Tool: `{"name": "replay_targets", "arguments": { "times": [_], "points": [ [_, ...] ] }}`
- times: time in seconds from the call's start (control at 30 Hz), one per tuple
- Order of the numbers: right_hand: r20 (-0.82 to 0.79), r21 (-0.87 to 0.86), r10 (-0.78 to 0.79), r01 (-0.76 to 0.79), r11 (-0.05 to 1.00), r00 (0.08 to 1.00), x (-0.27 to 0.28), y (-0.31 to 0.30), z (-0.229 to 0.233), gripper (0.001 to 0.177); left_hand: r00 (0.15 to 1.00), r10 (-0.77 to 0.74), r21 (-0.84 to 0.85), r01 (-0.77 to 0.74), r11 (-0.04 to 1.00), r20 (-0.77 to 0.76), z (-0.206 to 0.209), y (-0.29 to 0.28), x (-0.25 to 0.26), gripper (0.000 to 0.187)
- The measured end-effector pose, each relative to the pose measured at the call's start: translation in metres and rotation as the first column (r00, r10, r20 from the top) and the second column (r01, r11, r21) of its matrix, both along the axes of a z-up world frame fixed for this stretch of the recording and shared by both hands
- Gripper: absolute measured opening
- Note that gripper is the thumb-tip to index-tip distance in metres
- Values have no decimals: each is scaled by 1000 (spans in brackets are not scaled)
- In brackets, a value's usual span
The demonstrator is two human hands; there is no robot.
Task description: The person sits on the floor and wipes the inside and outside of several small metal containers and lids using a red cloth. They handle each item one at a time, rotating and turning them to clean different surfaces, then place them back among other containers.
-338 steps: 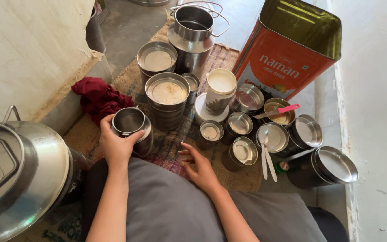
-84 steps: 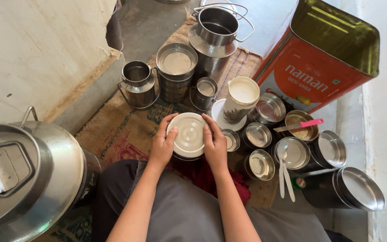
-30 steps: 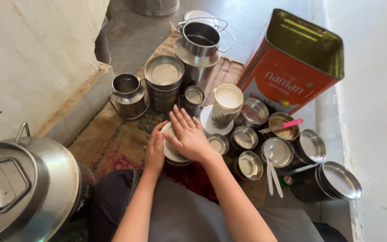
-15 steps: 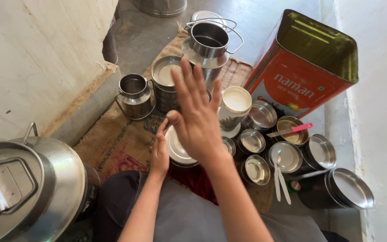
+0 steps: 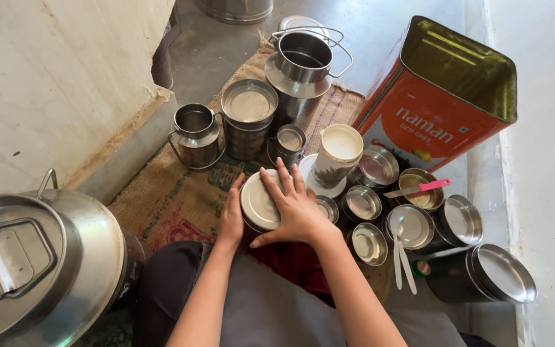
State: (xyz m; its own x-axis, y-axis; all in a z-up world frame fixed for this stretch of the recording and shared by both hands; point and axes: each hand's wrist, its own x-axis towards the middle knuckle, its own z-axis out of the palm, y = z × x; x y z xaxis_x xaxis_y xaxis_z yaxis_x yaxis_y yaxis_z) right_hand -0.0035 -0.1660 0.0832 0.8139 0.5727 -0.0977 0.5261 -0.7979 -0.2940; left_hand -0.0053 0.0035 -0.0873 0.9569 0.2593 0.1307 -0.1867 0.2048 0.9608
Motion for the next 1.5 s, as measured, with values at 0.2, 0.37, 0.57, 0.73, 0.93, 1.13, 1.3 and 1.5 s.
{"name": "replay_targets", "arguments": {
  "times": [0.2, 0.37, 0.57, 0.73, 0.93, 1.13, 1.3, 1.5],
  "points": [
    [133, 137, -15, -3, 991, 991, -18, 13, 16, 135, 996, -63, -203, 50, 978, -59, 19, 3, -1, 69],
    [135, 154, -42, 21, 988, 990, -29, 12, 35, 130, 986, -64, -317, 12, 948, -156, 41, 9, -7, 88],
    [219, 229, -42, -10, 973, 975, -36, -9, 97, 125, 994, -27, -304, -5, 953, -104, 54, 10, -8, 106],
    [-35, 547, -148, 143, 825, 988, -11, -71, 173, 128, 985, -42, -97, 26, 995, -165, 56, 9, -10, 106],
    [97, 755, -324, 142, 640, 941, 67, -162, 259, 114, 984, -61, -22, 58, 998, -165, 52, 4, -8, 105],
    [642, 505, -506, 180, 844, 576, 156, -247, 246, 103, 987, -72, 26, 77, 997, -143, 56, -3, 1, 106],
    [599, 479, -678, 489, 729, 425, 203, -294, 195, 117, 997, -67, 149, 71, 986, -32, 75, -15, 1, 98],
    [430, 340, -766, 700, 628, 478, 233, -302, 155, 123, 986, -106, 176, 127, 976, -126, 86, -17, -2, 96]
  ]
}}
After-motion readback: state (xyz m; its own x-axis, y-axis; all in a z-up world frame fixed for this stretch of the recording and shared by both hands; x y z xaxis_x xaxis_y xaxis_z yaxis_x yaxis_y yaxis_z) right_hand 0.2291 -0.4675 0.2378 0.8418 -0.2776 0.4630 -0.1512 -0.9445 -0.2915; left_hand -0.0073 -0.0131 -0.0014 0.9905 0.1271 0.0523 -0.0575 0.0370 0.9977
